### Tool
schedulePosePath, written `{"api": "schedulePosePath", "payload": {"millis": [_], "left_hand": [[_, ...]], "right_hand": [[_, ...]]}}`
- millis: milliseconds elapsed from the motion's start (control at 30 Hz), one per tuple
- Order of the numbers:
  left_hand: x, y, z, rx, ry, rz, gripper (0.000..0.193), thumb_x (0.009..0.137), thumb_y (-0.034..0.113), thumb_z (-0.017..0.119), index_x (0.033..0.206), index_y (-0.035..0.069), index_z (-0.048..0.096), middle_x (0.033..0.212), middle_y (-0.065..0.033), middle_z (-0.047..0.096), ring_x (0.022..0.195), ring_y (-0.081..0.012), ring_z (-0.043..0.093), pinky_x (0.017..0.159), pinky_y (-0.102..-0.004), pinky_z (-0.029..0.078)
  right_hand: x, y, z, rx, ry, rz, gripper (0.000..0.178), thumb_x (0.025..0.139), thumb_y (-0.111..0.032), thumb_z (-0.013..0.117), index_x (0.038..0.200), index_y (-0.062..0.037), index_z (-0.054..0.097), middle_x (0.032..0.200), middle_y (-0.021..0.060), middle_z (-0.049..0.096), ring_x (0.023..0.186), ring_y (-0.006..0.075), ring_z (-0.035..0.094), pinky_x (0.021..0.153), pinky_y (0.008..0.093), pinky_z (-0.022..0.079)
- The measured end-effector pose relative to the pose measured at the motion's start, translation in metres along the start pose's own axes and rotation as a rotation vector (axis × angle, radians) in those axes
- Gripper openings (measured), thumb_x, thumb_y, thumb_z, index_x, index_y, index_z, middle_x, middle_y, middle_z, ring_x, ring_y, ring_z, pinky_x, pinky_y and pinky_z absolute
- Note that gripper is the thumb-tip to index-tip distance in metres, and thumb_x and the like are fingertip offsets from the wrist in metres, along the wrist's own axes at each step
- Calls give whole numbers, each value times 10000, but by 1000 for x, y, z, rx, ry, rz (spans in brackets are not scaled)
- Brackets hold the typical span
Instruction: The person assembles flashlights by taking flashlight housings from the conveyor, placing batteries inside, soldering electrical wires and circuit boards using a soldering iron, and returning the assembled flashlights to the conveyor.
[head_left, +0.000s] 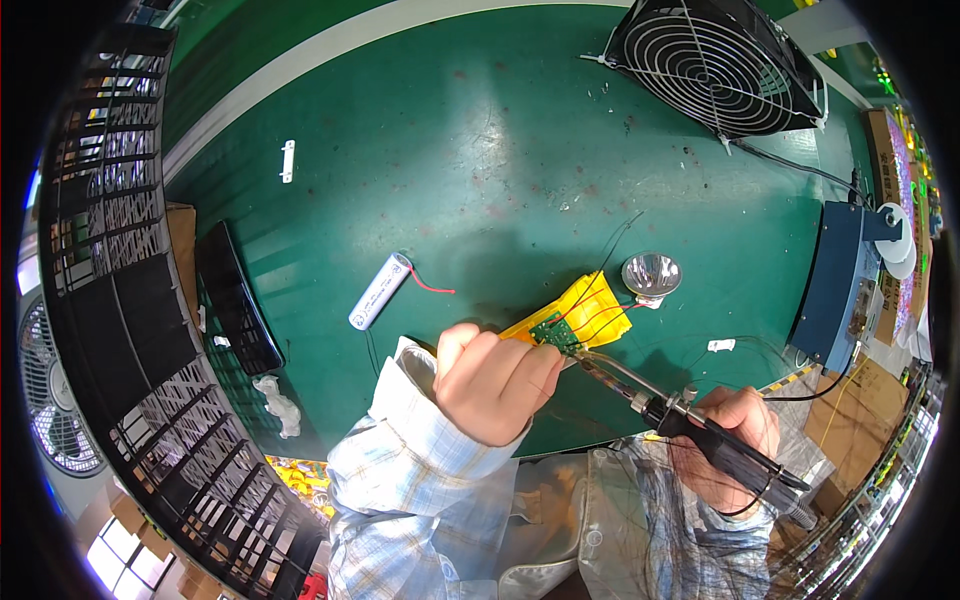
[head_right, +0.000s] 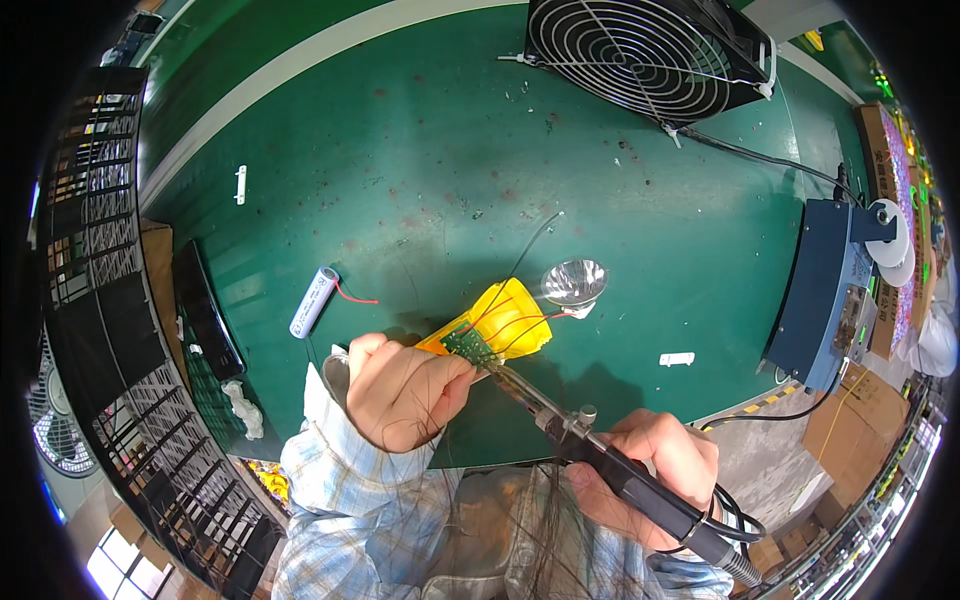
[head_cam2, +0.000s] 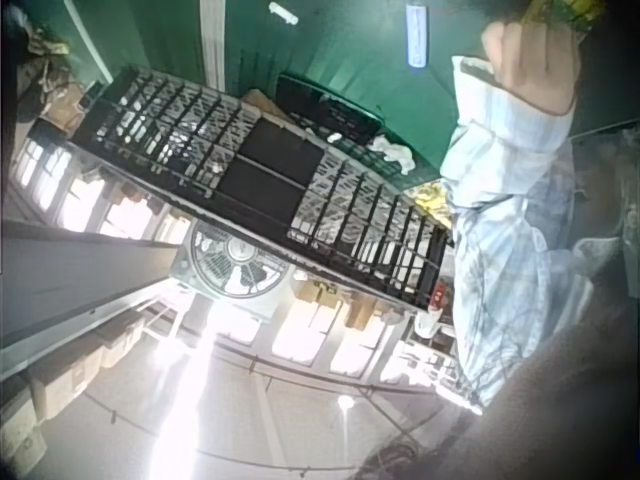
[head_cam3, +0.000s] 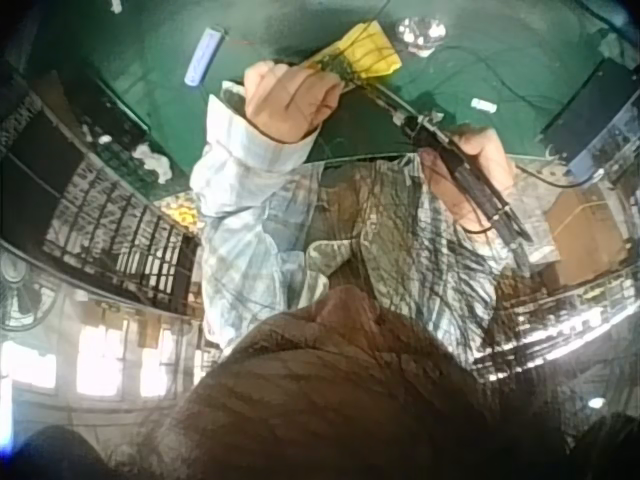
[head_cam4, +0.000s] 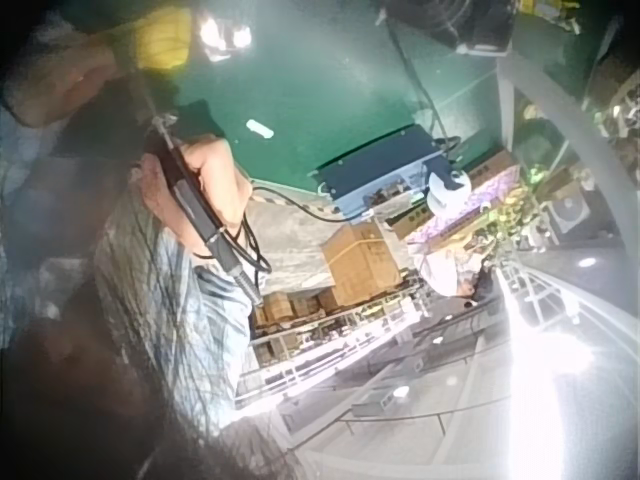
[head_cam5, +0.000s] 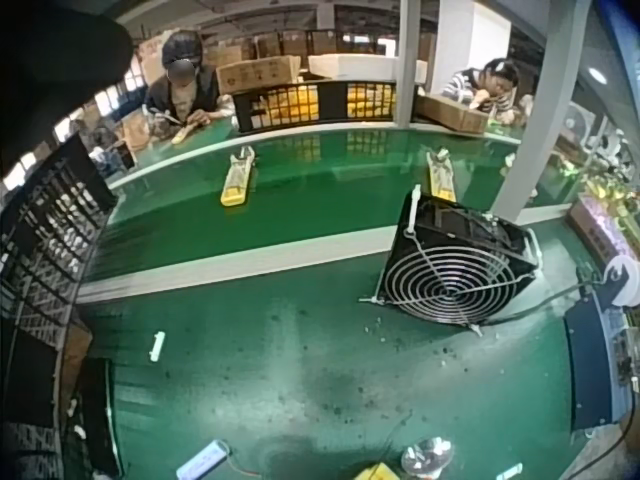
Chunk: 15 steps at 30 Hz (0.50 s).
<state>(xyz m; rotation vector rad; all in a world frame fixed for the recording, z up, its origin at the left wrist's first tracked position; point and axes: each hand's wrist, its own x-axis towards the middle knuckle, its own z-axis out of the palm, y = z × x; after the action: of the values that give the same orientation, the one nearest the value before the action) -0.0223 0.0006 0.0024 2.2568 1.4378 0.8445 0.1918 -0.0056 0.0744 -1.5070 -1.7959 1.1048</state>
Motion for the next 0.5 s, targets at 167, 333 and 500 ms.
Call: {"api": "schedulePosePath", "payload": {"millis": [167, 333, 500], "left_hand": [[0, 0, 0, 1, -2, 2, 248, 574, 4, 724, 783, 83, 617, 666, 5, 583, 556, -159, 496, 581, -297, 370], [0, 0, 0, 6, 3, -2, 240, 573, 3, 722, 774, 83, 618, 665, 5, 583, 553, -159, 494, 584, -295, 372], [0, 0, 0, 3, 3, 7, 230, 579, 8, 720, 778, 74, 626, 667, 2, 579, 549, -158, 493, 584, -292, 375]], "right_hand": [[0, -2, 0, -9, -5, 6, 310, 623, 3, 740, 726, -55, 453, 668, 93, 620, 530, 175, 594, 469, 263, 459], [-3, 1, 1, 11, 11, -4, 309, 618, 0, 742, 728, -53, 458, 668, 95, 620, 530, 177, 592, 472, 265, 459], [-3, 0, 1, 25, 26, 41, 291, 614, 15, 728, 741, -48, 474, 668, 102, 615, 539, 174, 585, 491, 262, 454]]}}
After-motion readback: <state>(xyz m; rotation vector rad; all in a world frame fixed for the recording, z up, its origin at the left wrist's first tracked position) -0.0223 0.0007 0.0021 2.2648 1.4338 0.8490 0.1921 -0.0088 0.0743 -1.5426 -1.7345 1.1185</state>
